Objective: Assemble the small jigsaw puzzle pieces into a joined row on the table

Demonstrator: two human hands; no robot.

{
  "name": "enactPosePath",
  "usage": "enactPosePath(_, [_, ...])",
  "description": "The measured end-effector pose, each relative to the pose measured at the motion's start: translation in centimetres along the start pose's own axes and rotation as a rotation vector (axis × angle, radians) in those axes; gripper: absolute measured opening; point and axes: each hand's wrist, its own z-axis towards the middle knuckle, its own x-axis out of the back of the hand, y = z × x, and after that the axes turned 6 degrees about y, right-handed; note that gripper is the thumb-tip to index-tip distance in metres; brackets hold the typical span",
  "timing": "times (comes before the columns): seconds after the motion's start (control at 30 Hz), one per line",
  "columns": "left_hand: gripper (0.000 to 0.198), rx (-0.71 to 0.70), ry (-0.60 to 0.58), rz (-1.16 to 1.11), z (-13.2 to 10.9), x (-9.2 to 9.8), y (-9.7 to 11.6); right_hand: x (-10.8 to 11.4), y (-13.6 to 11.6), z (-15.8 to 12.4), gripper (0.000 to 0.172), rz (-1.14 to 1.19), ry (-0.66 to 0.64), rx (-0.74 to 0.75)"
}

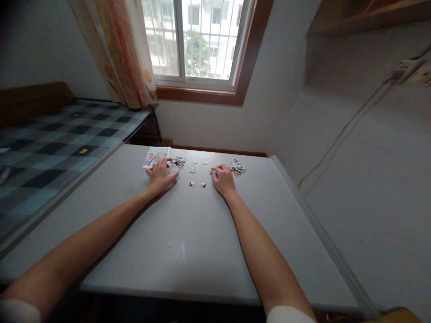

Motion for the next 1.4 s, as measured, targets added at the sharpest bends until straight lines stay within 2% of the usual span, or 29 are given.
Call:
enactPosePath(0.17, [0.037, -0.049, -0.016, 0.085, -0.28, 0.0, 0.35, -0.04, -0.03, 0.03, 0.03, 0.008, -0.018, 0.006])
enactPosePath(0.33, [0.034, -0.087, -0.03, 0.122, -0.34, -0.1, 0.37, -0.14, -0.02, 0.11, 0.038, 0.025, -0.02, 0.009])
enactPosePath(0.57, [0.033, -0.092, -0.069, 0.12, -0.27, -0.46, 0.2, -0.02, -0.16, 0.13, 0.037, 0.019, -0.025, 0.014])
enactPosePath(0.87, [0.026, -0.11, -0.059, 0.123, -0.23, -0.31, 0.17, -0.12, -0.08, 0.08, 0.034, 0.024, -0.018, 0.008])
enactPosePath(1.17, [0.025, -0.047, -0.107, 0.089, -0.1, -0.33, 0.18, -0.25, 0.17, 0.0, 0.033, 0.028, -0.028, 0.016])
enactPosePath(1.4, [0.022, -0.103, -0.09, 0.048, -0.1, -0.23, 0.1, -0.13, -0.05, 0.03, 0.033, 0.007, -0.038, -0.004])
